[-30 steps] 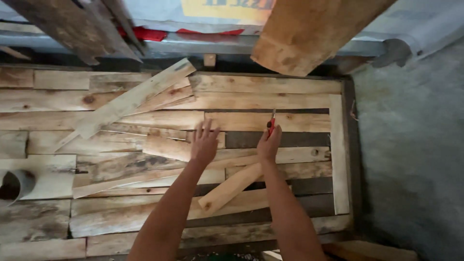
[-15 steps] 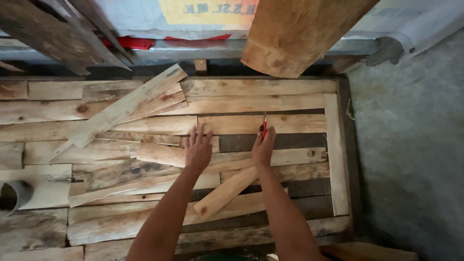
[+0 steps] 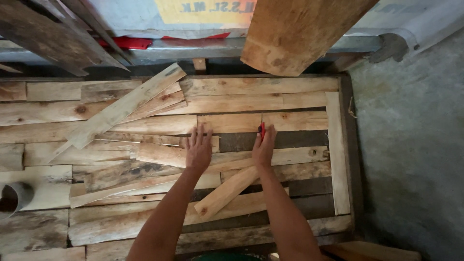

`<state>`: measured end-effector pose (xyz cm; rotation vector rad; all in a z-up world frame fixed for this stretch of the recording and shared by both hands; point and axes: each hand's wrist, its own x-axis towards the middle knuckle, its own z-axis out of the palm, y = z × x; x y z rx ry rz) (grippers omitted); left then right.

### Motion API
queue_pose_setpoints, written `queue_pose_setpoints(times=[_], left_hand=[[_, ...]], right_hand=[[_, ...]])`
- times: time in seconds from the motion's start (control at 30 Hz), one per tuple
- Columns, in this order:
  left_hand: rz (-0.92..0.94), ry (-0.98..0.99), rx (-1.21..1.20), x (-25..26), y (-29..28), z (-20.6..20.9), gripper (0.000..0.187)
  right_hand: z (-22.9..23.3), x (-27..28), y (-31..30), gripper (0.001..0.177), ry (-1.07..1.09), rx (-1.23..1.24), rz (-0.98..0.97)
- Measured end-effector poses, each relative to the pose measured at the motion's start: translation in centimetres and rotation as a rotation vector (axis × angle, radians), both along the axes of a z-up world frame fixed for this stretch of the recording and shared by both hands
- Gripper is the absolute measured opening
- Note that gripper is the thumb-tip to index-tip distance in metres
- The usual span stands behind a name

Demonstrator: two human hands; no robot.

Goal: Arranging and trimming thin wood slats on a flat wooden surface using a utility knife.

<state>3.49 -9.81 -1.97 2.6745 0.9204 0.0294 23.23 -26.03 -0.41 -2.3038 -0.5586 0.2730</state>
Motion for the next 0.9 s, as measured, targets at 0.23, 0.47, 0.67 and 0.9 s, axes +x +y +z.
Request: queue_pose_setpoints(times=[0.23, 0.47, 0.67, 0.9], left_hand=[[0.002, 0.016, -0.013, 0.2, 0.1, 0.7, 0.058], [0.006, 0.059, -0.033, 0.4, 0.0, 0.2, 0.06], [-0.002, 0.112, -0.066, 0.1, 0.1, 1.2, 0.065], [-0.002, 0.101, -0.064, -0.2, -0.2, 0.5, 0.062]], right_hand=[[-1.3, 0.3, -0.5, 0.049, -0.093, -0.018, 0.042], [-0.8, 0.7, -0.4, 0.051, -0.077, 0.021, 0.07], [-0.7, 0.4, -0.3, 0.053, -0.063, -0.013, 0.09], [-1.0, 0.6, -0.5, 0.053, -0.048, -0.025, 0.108]])
